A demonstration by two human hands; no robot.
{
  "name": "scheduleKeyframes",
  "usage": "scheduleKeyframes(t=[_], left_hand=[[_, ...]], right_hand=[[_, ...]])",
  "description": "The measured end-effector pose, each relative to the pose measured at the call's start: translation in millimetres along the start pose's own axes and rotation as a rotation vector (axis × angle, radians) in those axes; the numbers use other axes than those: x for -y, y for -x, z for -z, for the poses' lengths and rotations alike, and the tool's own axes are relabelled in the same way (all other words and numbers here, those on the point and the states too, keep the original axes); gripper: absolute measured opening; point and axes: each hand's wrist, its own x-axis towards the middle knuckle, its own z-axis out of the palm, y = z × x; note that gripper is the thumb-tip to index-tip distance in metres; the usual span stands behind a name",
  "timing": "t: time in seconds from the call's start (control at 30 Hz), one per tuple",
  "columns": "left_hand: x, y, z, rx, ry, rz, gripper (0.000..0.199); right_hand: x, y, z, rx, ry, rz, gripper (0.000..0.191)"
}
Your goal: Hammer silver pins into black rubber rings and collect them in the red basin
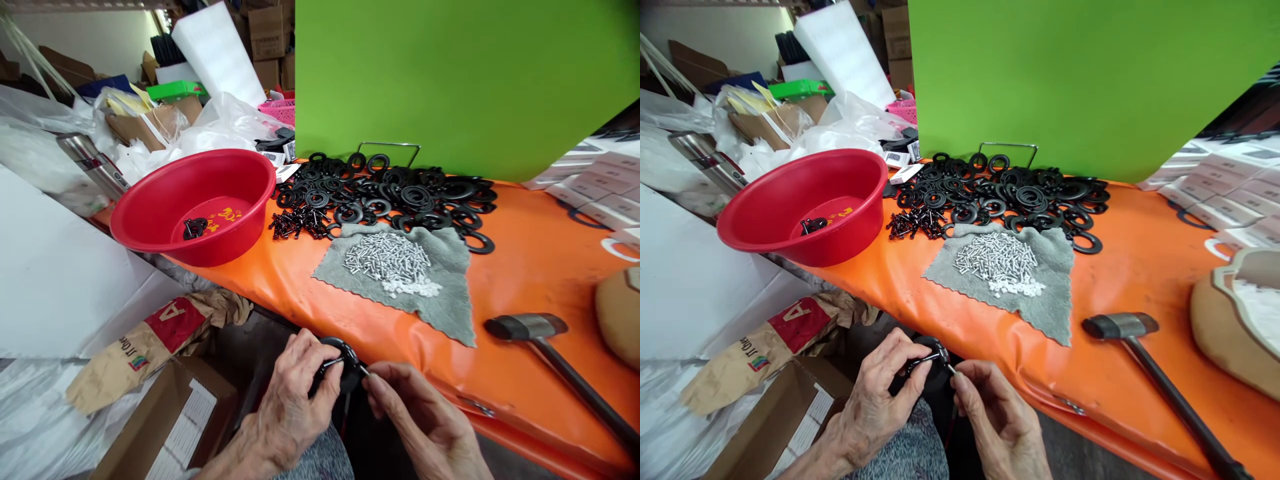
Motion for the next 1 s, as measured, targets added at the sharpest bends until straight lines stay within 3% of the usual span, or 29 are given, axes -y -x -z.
scheduleKeyframes(t=[0.07,0.27,0.37,0.57,1.0], left_hand=[[0.3,0.3,0.8,0.006,0.046,0.047,0.013],[7.1,0.1,4.7,0.118,0.356,0.357,0.02],[10.1,2.0,4.5,0.149,0.425,0.415,0.023],[7.1,3.8,7.0,0.13,0.263,0.31,0.018],[7.0,10.5,6.5,0.07,0.199,0.087,0.012]], right_hand=[[3.4,1.2,-1.4,-0.017,0.028,0.005,0.018],[5.4,3.7,-1.6,-0.008,0.099,-0.006,0.022],[-1.1,3.6,-0.7,0.011,0.139,0.035,0.021],[-8.9,6.2,0.8,0.081,0.254,0.08,0.02],[-13.1,7.7,-3.4,0.011,0.445,0.415,0.004]])
